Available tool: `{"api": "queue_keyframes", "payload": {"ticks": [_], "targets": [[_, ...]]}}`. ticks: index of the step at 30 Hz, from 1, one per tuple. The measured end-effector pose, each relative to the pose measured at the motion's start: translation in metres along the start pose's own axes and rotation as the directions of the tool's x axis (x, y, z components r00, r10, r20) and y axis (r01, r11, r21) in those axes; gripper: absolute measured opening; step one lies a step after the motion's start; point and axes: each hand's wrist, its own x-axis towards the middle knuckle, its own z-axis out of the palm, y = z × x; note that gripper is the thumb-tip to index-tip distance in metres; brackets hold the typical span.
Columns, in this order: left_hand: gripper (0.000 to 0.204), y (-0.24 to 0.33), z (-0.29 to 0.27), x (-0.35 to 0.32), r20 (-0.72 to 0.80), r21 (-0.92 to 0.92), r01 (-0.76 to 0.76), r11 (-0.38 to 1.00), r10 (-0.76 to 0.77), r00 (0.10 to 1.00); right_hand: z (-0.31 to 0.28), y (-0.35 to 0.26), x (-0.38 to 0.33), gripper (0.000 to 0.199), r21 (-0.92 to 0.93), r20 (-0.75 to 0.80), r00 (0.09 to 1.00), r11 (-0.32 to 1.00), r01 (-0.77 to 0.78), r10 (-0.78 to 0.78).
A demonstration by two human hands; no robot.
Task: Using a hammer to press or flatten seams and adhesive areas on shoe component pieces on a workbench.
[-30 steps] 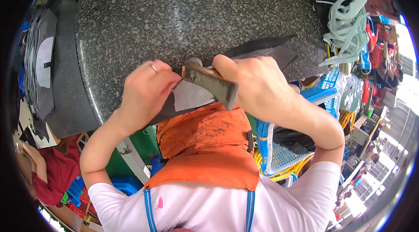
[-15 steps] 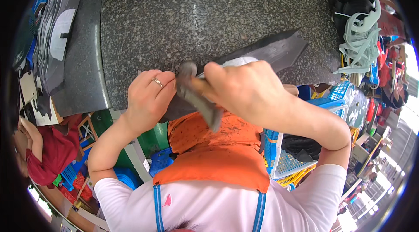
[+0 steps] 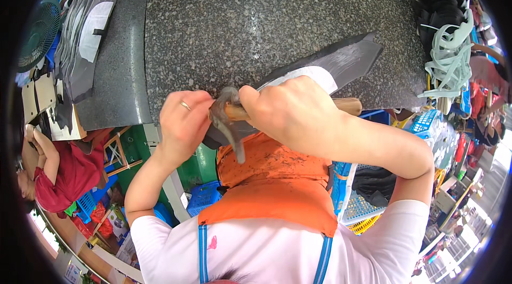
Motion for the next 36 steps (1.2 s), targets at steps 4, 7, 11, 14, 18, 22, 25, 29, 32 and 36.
{"api": "queue_keyframes", "payload": {"ticks": [4,7,11,14,18,22,25,29,32,36], "targets": [[0.026,0.002,-0.004,-0.012,-0.038,-0.01,0.129,0.992,-0.129,0.991,-0.005,0.005,0.006,0.035,0.109,-0.015,1.0,0.994,-0.024,0.026],[0.026,0.003,-0.001,-0.018,-0.075,0.013,0.1,0.995,-0.099,0.992,-0.009,-0.003,0.011,0.035,0.095,-0.01,1.0,0.995,-0.017,0.018],[0.024,0.006,-0.002,-0.018,-0.103,0.066,0.003,0.998,0.004,0.995,-0.004,0.0,0.017,0.034,0.11,-0.031,0.999,0.994,0.012,-0.009],[0.026,0.005,-0.003,-0.017,-0.007,0.217,-0.108,0.97,0.112,0.994,0.006,-0.002,0.023,0.032,0.108,-0.025,0.996,0.99,0.087,-0.085],[0.049,0.034,-0.016,0.004,0.298,0.246,0.097,0.964,-0.171,0.939,-0.005,0.024,0.007,0.02,0.178,-0.233,0.972,0.984,0.004,0.039],[0.069,0.073,0.025,0.048,0.172,0.113,0.089,0.99,-0.108,0.979,-0.014,0.046,-0.029,0.014,0.323,-0.577,0.766,0.941,-0.104,0.283],[0.072,0.053,0.063,0.083,0.152,-0.079,0.066,0.995,-0.053,0.987,0.0,0.06,-0.064,0.032,0.407,-0.717,0.413,0.818,-0.406,0.562],[0.064,0.012,0.031,0.204,-0.48,0.404,0.08,0.911,0.136,0.867,0.038,0.088,-0.092,0.01,0.652,-0.737,0.137,0.749,-0.116,0.662],[0.068,-0.05,0.025,0.282,-0.523,0.617,0.198,0.762,0.209,0.826,0.049,0.093,-0.085,0.015,0.711,-0.694,0.073,0.698,-0.084,0.716],[0.078,-0.085,0.065,0.273,-0.363,0.287,0.084,0.954,0.027,0.932,0.041,0.095,-0.089,0.027,0.782,-0.61,0.07,0.614,-0.107,0.789]]}}
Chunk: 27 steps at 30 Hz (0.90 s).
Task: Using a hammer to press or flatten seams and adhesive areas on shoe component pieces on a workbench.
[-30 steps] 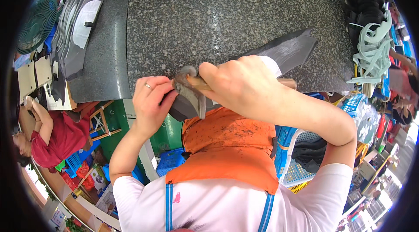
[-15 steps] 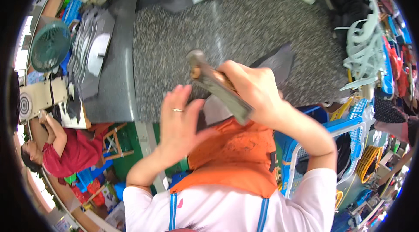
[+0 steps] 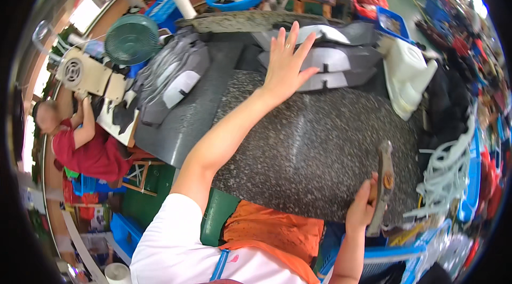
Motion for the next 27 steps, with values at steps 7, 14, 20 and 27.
{"api": "queue_keyframes", "payload": {"ticks": [7,14,20,27], "targets": [[0.051,-0.204,-0.167,-0.104,-0.256,0.747,0.408,0.525,-0.339,0.905,0.002,-0.01,0.007,0.028,0.146,0.133,0.99,0.987,-0.063,0.044],[0.035,-0.124,-0.2,-0.145,-0.003,0.326,0.344,0.881,-0.362,0.932,0.009,-0.029,0.007,0.021,-0.198,0.182,0.96,0.949,0.246,-0.211],[0.031,-0.034,-0.222,-0.16,0.273,0.064,0.519,0.852,-0.515,0.812,0.019,-0.038,0.002,0.024,-0.205,0.346,0.918,0.94,0.274,-0.192],[0.019,0.015,-0.23,-0.159,0.531,0.027,0.511,0.859,-0.446,0.721,0.102,-0.08,-0.015,0.037,0.15,0.744,0.491,0.829,0.539,-0.453]]}}
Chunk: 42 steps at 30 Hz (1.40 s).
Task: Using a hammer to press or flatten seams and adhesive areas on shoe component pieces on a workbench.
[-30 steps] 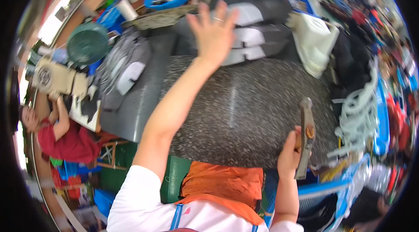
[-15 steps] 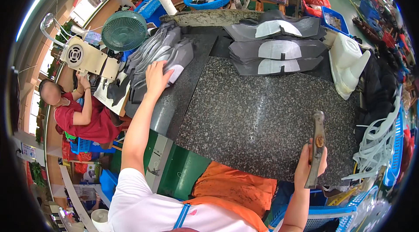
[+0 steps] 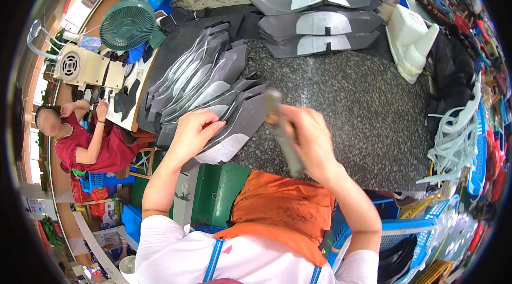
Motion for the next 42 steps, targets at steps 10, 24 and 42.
{"api": "queue_keyframes", "payload": {"ticks": [10,24,42], "targets": [[0.016,-0.002,0.008,-0.009,-0.087,-0.08,-0.061,0.995,0.054,0.995,0.05,0.013,0.041,0.026,0.014,0.082,0.985,0.988,0.154,-0.154],[0.019,-0.053,0.018,0.049,-0.233,0.326,-0.294,0.899,0.378,0.896,0.014,-0.043,-0.039,0.015,0.207,0.221,0.97,0.967,-0.151,0.105],[0.039,0.038,0.058,0.016,0.589,-0.257,-0.097,0.962,0.235,0.773,-0.072,0.021,-0.103,0.016,0.109,-0.119,0.751,0.761,-0.64,0.649]]}}
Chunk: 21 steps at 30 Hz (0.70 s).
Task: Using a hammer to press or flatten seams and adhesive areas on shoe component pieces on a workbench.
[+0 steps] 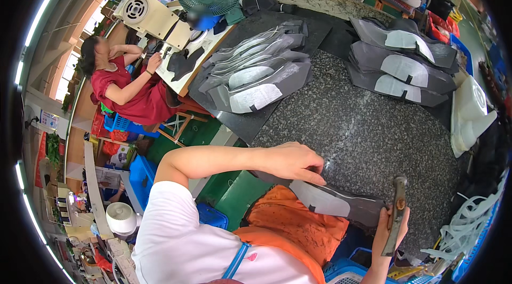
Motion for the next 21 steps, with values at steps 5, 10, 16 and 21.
{"api": "queue_keyframes", "payload": {"ticks": [5,10,16,21], "targets": [[0.034,-0.005,0.0,0.0,0.042,-0.064,-0.117,0.991,0.12,0.992,-0.007,0.023,0.004,0.009,-0.031,-0.065,0.992,0.994,0.106,-0.108],[0.035,0.0,-0.009,0.005,0.071,-0.074,-0.066,0.995,0.071,0.995,-0.005,0.019,0.004,0.009,-0.03,-0.025,0.994,0.994,0.103,-0.104],[0.041,0.002,0.011,0.035,-0.335,0.637,-0.226,0.737,0.528,0.78,0.005,0.008,0.0,0.01,0.007,-0.01,0.997,0.997,0.08,-0.079],[0.036,0.05,0.053,0.091,-0.102,-0.027,-0.346,0.938,0.341,0.934,-0.002,0.015,-0.006,0.014,-0.008,-0.061,0.991,0.993,0.119,-0.119]]}}
